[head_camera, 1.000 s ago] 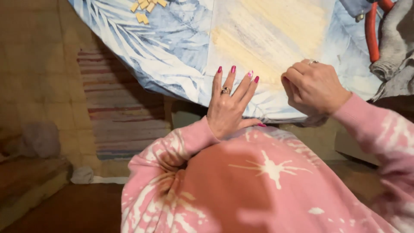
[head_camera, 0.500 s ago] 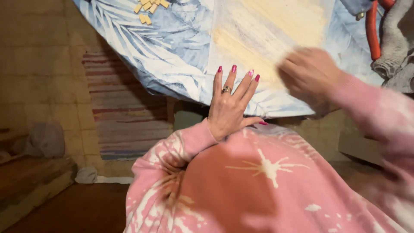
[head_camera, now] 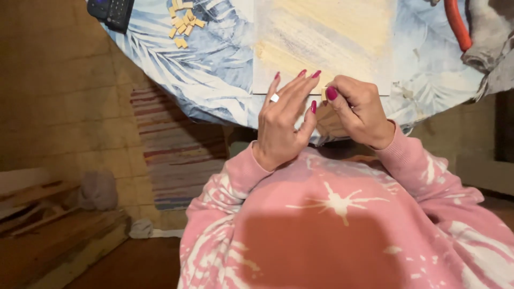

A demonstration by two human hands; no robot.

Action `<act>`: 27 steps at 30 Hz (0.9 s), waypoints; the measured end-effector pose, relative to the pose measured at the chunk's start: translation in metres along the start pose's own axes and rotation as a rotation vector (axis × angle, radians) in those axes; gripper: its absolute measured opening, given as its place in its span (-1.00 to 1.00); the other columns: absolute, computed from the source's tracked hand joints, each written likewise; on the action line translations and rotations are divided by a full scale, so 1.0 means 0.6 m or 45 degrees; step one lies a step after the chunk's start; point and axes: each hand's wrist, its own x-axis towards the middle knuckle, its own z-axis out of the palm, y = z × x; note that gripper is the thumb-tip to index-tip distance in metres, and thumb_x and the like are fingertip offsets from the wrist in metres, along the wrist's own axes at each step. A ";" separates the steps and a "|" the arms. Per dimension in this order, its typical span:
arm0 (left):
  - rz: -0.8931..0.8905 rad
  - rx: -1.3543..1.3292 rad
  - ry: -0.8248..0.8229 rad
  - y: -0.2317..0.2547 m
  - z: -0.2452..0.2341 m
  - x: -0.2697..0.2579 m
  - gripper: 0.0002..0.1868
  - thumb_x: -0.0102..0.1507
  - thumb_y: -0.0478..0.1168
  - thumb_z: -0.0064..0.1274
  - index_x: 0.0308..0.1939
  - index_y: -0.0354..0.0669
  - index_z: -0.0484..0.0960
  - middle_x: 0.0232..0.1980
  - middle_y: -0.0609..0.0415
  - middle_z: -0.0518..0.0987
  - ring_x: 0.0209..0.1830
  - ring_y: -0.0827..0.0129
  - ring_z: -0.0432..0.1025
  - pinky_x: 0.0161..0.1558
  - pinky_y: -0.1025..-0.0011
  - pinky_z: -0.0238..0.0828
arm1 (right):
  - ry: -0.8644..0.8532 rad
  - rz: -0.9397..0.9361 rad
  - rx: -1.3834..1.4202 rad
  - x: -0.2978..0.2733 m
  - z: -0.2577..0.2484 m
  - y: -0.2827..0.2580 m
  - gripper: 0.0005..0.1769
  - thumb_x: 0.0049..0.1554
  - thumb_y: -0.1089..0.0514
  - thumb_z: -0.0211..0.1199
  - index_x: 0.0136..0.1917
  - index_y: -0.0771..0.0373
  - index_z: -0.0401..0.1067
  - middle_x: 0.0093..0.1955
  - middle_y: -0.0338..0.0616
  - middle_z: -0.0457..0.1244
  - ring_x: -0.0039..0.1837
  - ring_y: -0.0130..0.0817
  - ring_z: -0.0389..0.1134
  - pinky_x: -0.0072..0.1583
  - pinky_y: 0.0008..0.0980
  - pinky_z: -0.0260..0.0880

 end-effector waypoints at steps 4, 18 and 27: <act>-0.005 -0.149 0.028 0.008 0.007 0.002 -0.46 0.25 -0.33 0.11 0.34 -0.21 0.48 0.30 -0.11 0.58 0.41 0.04 0.47 0.58 0.00 0.17 | 0.050 0.026 0.019 0.000 0.005 -0.009 -0.80 0.35 0.21 0.15 -0.08 0.39 0.40 -0.26 -0.01 0.19 -0.24 -0.20 0.23 -0.15 -0.30 0.19; 0.011 -0.253 0.309 -0.016 0.026 -0.009 -0.71 0.23 -0.34 0.24 0.03 -0.22 0.61 0.01 -0.02 0.68 0.20 0.08 0.59 0.31 0.13 0.51 | 0.066 0.153 0.267 -0.017 0.023 -0.019 -0.80 0.39 0.23 0.12 -0.01 0.42 0.45 -0.12 -0.12 0.23 -0.07 -0.45 0.22 0.01 -0.47 0.22; -0.051 -0.330 0.294 -0.048 0.051 -0.031 -0.71 0.26 -0.33 0.20 0.07 -0.23 0.62 0.04 -0.02 0.70 0.13 0.10 0.62 0.15 0.23 0.58 | -0.191 0.514 0.428 -0.011 0.003 0.025 -0.56 0.47 -0.06 -0.07 0.07 0.37 0.37 -0.28 -0.35 0.18 -0.23 -0.62 0.10 -0.15 -0.58 0.12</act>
